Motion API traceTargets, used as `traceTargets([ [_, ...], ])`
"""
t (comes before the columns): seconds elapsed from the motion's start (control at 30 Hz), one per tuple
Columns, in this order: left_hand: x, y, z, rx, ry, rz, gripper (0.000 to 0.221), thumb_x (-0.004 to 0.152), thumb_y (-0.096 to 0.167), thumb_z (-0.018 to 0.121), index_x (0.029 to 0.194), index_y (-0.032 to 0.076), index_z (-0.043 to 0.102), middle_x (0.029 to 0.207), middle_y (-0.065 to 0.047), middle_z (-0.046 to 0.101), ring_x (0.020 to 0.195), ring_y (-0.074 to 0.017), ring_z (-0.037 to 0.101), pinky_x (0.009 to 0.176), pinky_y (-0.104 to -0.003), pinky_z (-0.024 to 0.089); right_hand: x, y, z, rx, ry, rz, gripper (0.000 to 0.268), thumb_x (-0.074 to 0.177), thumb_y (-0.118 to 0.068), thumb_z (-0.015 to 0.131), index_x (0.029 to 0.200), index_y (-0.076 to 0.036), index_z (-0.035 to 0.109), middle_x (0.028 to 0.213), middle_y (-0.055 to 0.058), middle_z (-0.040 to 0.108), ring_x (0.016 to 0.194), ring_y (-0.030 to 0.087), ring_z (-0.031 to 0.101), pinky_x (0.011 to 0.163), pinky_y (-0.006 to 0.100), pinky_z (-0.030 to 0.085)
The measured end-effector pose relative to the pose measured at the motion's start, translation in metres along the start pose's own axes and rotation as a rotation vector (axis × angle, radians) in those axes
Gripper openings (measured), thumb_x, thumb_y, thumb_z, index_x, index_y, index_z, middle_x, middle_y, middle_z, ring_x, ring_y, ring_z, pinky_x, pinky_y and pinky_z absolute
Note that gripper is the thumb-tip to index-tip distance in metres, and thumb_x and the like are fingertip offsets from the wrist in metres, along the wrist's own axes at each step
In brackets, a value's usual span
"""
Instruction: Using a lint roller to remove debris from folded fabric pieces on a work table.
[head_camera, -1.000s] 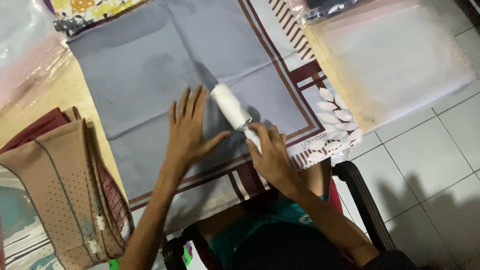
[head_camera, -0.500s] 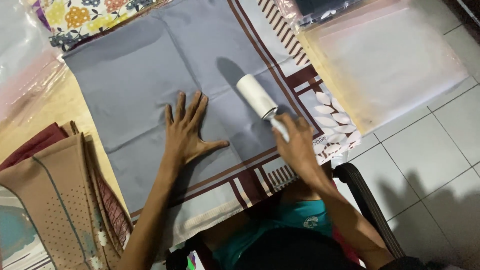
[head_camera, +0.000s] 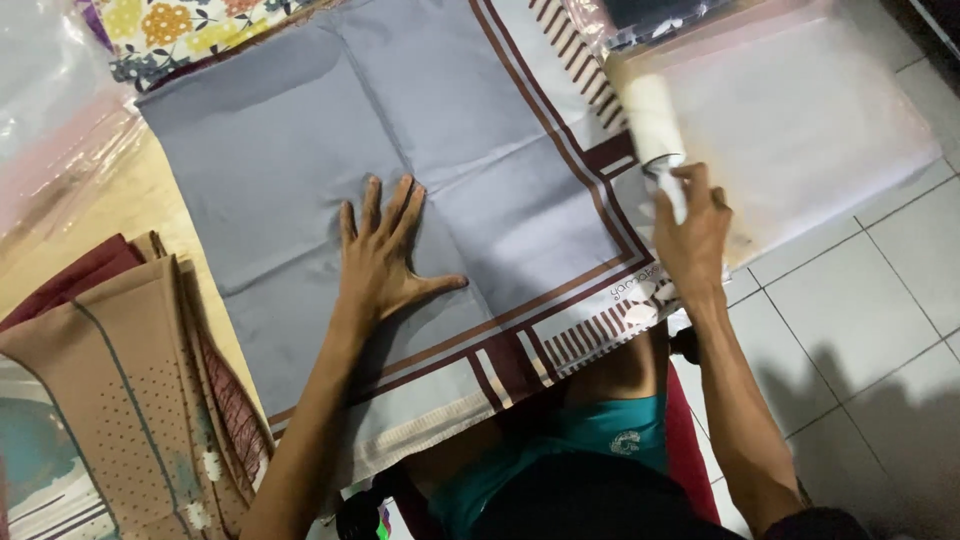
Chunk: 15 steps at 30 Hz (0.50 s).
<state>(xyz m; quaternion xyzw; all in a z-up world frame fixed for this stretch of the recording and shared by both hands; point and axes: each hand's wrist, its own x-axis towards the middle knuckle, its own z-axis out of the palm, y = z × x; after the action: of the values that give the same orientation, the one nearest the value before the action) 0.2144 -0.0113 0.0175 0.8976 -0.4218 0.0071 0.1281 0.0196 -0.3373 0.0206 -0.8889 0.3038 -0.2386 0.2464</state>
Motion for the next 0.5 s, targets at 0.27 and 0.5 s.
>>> traceTargets([
  [0.27, -0.002, 0.008, -0.003, -0.102, 0.103, 0.074, 0.129, 0.063, 0.092, 0.067, 0.164, 0.022, 0.030, 0.170, -0.003, 0.031, 0.155, -0.0387, 0.024, 0.123, -0.067, 0.015, -0.072, -0.080, -0.031, 0.245, -0.007, -0.046, 0.030, 0.100, -0.003, 0.064, 0.126, 0.004, 0.051, 0.109, 0.040, 0.066, 0.108, 0.061, 0.063, 0.093, 0.073, 0.049],
  [0.5, -0.012, 0.018, 0.014, -0.077, 0.025, 0.174, 0.143, 0.050, 0.101, 0.064, 0.163, 0.020, 0.032, 0.169, -0.003, 0.033, 0.156, -0.0331, 0.027, 0.125, -0.059, 0.016, -0.130, -0.071, 0.017, 0.126, -0.297, -0.226, 0.025, 0.097, -0.023, 0.067, 0.121, -0.016, 0.067, 0.103, 0.008, 0.077, 0.097, 0.032, 0.074, 0.083, 0.044, 0.056],
])
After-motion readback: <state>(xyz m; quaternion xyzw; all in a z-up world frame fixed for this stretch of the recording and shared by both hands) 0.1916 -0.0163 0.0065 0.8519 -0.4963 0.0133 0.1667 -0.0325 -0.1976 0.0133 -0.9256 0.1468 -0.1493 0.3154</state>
